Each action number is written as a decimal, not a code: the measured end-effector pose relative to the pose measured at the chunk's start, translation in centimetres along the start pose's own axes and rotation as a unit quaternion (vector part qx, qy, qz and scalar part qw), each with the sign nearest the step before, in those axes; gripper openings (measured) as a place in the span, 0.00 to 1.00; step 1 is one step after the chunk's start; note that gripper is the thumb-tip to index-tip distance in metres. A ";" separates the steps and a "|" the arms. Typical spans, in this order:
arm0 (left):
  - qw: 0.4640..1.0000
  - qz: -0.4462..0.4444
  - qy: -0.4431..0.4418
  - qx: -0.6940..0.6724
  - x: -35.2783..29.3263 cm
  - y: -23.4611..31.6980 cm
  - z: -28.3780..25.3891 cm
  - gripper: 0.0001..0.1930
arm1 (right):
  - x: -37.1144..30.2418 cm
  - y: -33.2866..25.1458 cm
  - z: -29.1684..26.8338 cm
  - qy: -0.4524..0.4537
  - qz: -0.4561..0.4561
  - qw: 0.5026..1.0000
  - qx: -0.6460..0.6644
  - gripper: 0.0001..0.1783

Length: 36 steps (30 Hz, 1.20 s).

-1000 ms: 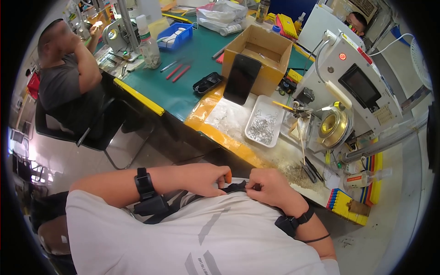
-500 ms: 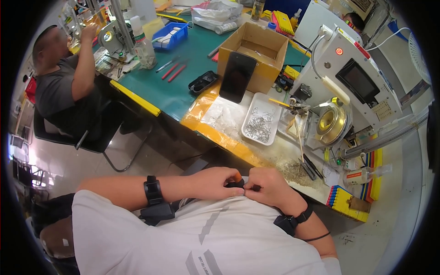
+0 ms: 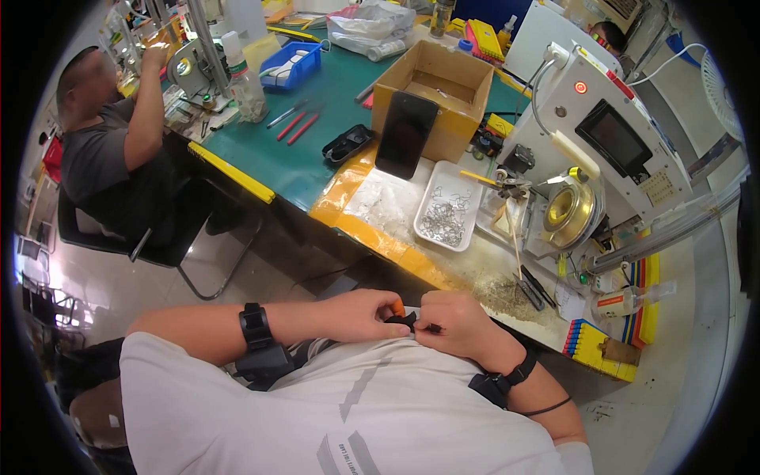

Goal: Assembling and inspecting small components using a bench-mounted machine and manual tools like tweezers and a syringe.

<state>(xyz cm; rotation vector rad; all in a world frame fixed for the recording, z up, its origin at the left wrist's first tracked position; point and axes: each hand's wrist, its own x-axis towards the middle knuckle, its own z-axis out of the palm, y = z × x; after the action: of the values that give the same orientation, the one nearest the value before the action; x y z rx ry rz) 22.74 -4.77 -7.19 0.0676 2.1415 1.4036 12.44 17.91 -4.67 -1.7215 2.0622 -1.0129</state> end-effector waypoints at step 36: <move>0.994 0.100 0.035 -0.013 0.0 0.1 0.8 0.18 | -0.2 -0.5 0.5 0.029 0.128 0.988 0.082 0.09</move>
<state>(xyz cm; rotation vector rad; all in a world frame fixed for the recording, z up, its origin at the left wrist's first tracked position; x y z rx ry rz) 23.09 -4.00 -7.33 0.2311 2.2231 1.5678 13.13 17.96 -4.75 -1.3219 2.1012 -1.1246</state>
